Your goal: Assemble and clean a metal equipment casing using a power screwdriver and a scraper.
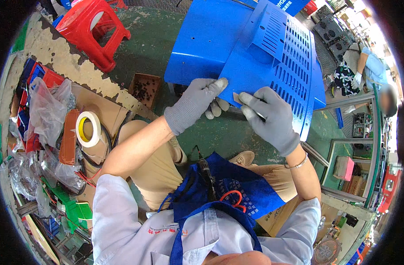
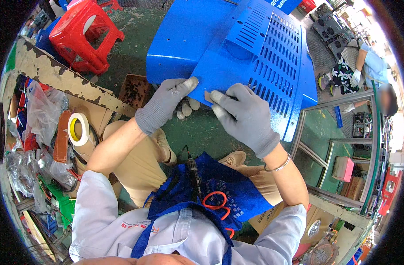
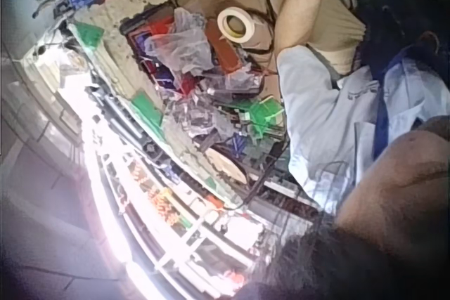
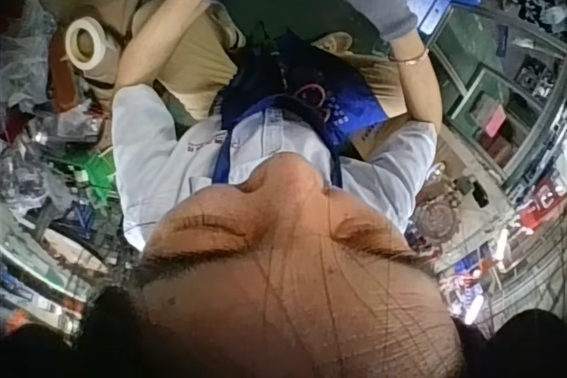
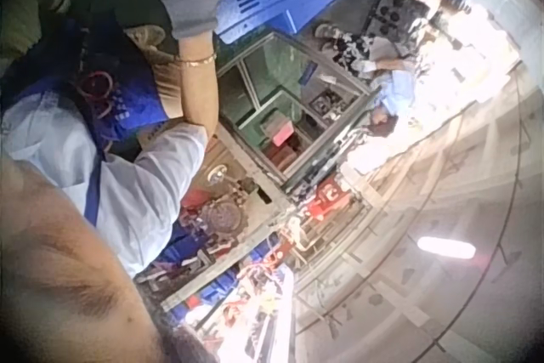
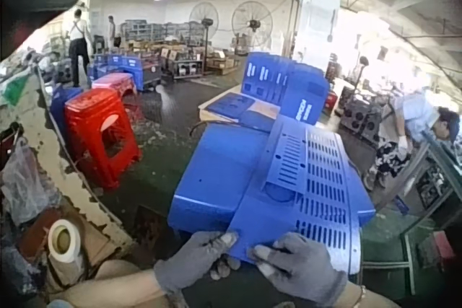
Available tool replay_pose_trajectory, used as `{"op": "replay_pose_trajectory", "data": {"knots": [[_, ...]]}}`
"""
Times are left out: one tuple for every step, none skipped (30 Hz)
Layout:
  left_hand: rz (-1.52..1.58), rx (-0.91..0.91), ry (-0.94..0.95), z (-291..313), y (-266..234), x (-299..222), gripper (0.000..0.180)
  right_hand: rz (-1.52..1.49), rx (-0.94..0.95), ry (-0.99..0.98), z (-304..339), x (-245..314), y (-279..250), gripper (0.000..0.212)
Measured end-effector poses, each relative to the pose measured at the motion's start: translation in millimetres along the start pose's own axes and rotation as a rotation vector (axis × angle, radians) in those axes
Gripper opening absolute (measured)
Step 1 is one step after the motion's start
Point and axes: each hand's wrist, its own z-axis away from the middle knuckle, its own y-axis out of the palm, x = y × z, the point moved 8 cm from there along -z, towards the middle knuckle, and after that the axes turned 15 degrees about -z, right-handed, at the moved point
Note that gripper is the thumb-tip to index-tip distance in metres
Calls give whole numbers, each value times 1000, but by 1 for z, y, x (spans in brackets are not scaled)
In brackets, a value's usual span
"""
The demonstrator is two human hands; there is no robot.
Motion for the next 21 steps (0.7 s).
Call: {"op": "replay_pose_trajectory", "data": {"knots": [[6, 3, 6, 0, 1, 0, 45, 0, 2, 1, -1, -1, -1, 23], [6, 5, 7, 1, 2, 0, 45, 31, -5, 19, -3, -3, -2, 24], [19, -12, 4, 1, 1, 0, 46, 62, -12, 37, -4, -5, -3, 24], [31, -30, 1, 2, 1, 0, 47, 63, -13, 38, -2, -4, -3, 24], [32, -31, 0, 2, 1, 0, 47, 40, 1, 29, 1, 0, 0, 24], [28, -30, -7, 2, 1, 1, 47, 17, 14, 21, 2, 2, 2, 24], [25, -30, -14, 2, 1, 3, 47, 15, 16, 22, 1, 1, 3, 24], [26, -29, -16, 1, 1, 3, 47, 14, 6, 40, -2, -1, 2, 24], [20, -16, -26, 1, 0, 5, 46, 13, -3, 58, -4, -4, 2, 23], [16, -3, -38, 1, 1, 7, 45, 11, -1, 60, -2, -4, 3, 23], [12, -3, -34, 0, 2, 5, 45, 9, -1, 45, 0, -2, 2, 23], [8, -8, -19, 0, 2, 4, 44, 6, 0, 30, 1, 0, 1, 23], [5, -13, -4, 1, 2, 1, 44, 8, -3, 27, 1, 0, 0, 23], [7, -12, -7, 0, 1, 2, 44, -1, -7, 31, -1, -1, 0, 23], [9, -3, -11, 0, 0, 2, 44, -10, -11, 33, -2, -3, 1, 23], [11, 5, -13, -1, -1, 1, 44, -11, -10, 34, -4, -4, 2, 23], [11, 4, -14, -1, -2, 3, 44, -13, -11, 43, -5, -5, 4, 23], [15, 2, -27, -2, -3, 5, 44, -14, -13, 52, -6, -6, 5, 23], [17, 0, -39, -3, -4, 5, 44, -13, -14, 50, -7, -6, 4, 23], [17, -3, -40, -2, -4, 6, 44, -15, -3, 41, -5, -3, 5, 23], [21, -9, -31, -1, -4, 3, 44, -14, 5, 32, -4, -1, 4, 23]]}}
